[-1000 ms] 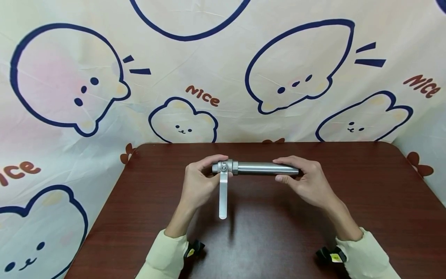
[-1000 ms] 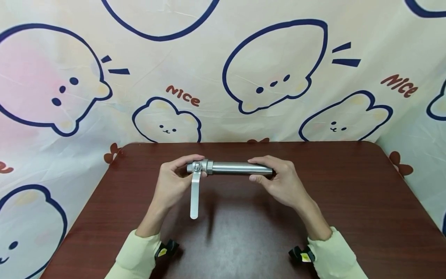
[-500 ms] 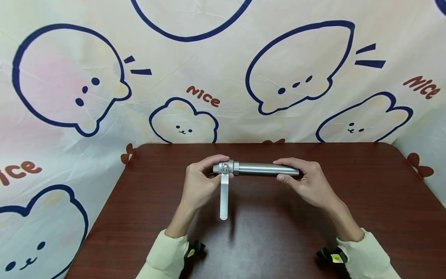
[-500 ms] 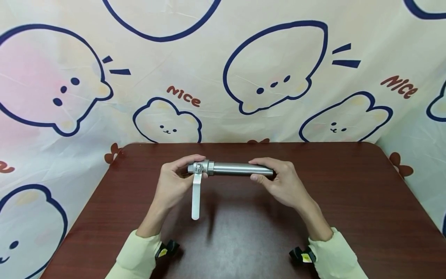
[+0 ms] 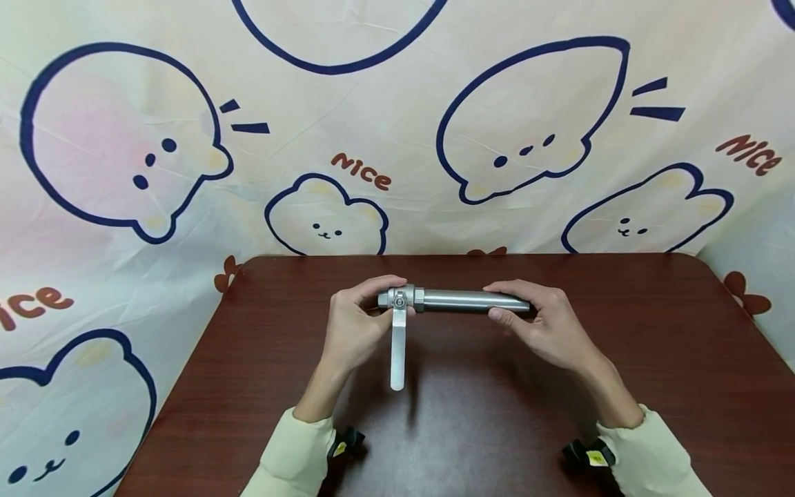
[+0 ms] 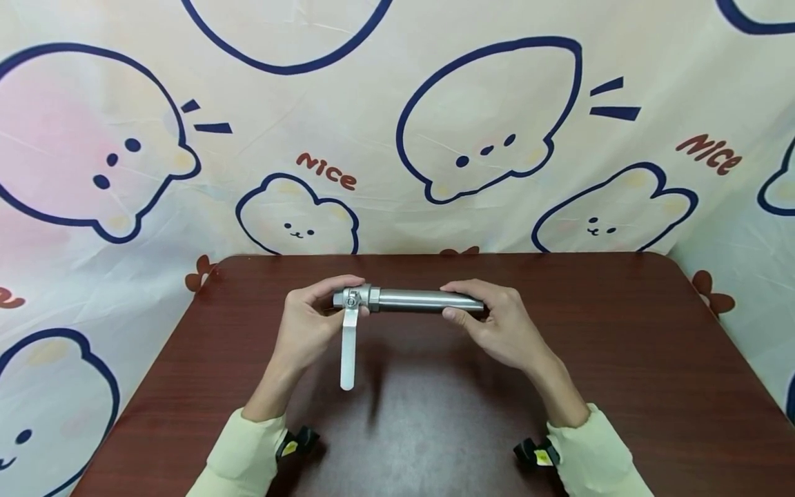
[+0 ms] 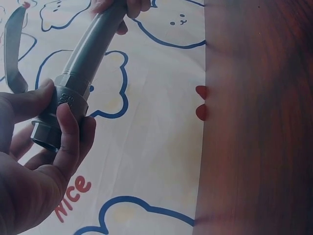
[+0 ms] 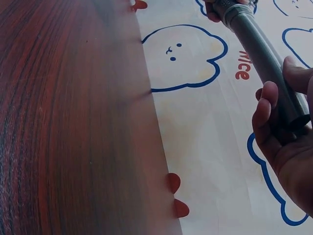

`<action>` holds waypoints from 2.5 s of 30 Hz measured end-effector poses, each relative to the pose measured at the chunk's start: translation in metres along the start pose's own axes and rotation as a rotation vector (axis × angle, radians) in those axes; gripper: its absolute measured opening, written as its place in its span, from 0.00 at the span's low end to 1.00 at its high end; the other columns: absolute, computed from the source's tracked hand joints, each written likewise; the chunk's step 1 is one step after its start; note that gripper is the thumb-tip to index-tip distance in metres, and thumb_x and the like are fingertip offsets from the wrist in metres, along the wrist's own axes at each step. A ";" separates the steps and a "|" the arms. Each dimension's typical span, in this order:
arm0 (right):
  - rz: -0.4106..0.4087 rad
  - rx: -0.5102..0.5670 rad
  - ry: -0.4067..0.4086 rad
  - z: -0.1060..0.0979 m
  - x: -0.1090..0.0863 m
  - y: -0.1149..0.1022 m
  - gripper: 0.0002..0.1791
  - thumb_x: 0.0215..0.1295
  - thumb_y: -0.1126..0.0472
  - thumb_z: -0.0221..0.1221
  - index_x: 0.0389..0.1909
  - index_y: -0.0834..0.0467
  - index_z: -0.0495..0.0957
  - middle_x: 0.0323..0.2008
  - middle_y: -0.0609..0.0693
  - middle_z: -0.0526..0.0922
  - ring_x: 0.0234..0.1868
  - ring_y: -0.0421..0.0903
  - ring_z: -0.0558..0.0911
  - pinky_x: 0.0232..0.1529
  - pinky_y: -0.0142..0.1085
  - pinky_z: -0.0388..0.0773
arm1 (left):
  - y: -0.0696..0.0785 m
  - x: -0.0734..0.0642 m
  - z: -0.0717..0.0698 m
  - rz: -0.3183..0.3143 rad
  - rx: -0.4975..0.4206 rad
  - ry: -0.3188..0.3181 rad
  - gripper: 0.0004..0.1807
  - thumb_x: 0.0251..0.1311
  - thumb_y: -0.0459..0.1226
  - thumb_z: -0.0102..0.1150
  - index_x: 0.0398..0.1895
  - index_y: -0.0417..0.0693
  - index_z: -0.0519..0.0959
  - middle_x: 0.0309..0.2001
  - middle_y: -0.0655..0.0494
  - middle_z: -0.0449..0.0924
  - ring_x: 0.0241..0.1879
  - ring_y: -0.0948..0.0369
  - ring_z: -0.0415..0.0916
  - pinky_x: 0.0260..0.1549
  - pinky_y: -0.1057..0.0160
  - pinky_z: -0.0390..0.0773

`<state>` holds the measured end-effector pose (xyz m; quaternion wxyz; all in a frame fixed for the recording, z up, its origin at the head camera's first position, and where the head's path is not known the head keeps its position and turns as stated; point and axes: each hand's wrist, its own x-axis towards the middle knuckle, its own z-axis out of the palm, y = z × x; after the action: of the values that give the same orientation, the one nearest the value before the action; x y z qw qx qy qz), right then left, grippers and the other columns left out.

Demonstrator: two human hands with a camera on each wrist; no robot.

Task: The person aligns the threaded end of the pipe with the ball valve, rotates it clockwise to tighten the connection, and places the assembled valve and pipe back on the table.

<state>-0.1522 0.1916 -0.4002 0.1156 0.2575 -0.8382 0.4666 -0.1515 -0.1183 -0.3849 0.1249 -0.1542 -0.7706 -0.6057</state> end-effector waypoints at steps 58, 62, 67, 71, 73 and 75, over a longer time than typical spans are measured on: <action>-0.017 -0.074 0.051 0.002 0.001 -0.001 0.20 0.66 0.67 0.73 0.57 0.49 0.86 0.43 0.43 0.88 0.34 0.38 0.79 0.32 0.29 0.75 | -0.002 0.000 0.000 0.006 -0.004 -0.007 0.22 0.51 0.24 0.80 0.52 0.43 0.90 0.45 0.48 0.92 0.37 0.63 0.84 0.39 0.69 0.85; -0.039 -0.091 0.054 0.004 0.002 0.000 0.21 0.65 0.66 0.73 0.58 0.50 0.86 0.43 0.42 0.87 0.34 0.37 0.78 0.31 0.29 0.75 | -0.002 0.000 0.000 -0.002 -0.002 0.001 0.22 0.52 0.24 0.80 0.52 0.43 0.90 0.44 0.49 0.92 0.36 0.63 0.83 0.38 0.69 0.84; -0.062 -0.108 0.058 0.004 0.001 0.000 0.26 0.61 0.65 0.77 0.60 0.48 0.84 0.45 0.41 0.87 0.35 0.39 0.79 0.27 0.29 0.73 | 0.000 0.000 0.000 -0.013 -0.020 0.004 0.22 0.52 0.23 0.78 0.51 0.46 0.90 0.43 0.48 0.92 0.36 0.64 0.84 0.37 0.69 0.83; -0.087 -0.091 0.084 0.004 0.001 0.000 0.30 0.58 0.68 0.78 0.61 0.50 0.83 0.50 0.44 0.87 0.39 0.40 0.81 0.32 0.26 0.78 | 0.000 0.001 -0.001 -0.023 -0.018 0.000 0.21 0.53 0.24 0.78 0.51 0.46 0.90 0.43 0.48 0.92 0.36 0.63 0.84 0.38 0.68 0.84; -0.107 -0.075 0.103 0.005 0.002 0.000 0.30 0.57 0.70 0.78 0.60 0.51 0.83 0.52 0.46 0.87 0.42 0.38 0.82 0.38 0.25 0.79 | 0.000 0.001 -0.001 -0.026 -0.010 -0.002 0.21 0.54 0.25 0.78 0.52 0.46 0.90 0.43 0.48 0.92 0.37 0.62 0.84 0.38 0.68 0.84; -0.124 -0.064 0.121 0.004 0.002 0.000 0.29 0.56 0.71 0.78 0.59 0.52 0.84 0.53 0.46 0.86 0.45 0.36 0.82 0.40 0.24 0.79 | 0.000 0.001 -0.001 -0.027 -0.004 -0.003 0.21 0.53 0.25 0.79 0.52 0.45 0.90 0.43 0.47 0.92 0.37 0.62 0.84 0.39 0.68 0.84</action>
<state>-0.1537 0.1873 -0.4018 0.2029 0.2763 -0.8268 0.4461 -0.1526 -0.1193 -0.3837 0.1153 -0.1450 -0.7715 -0.6086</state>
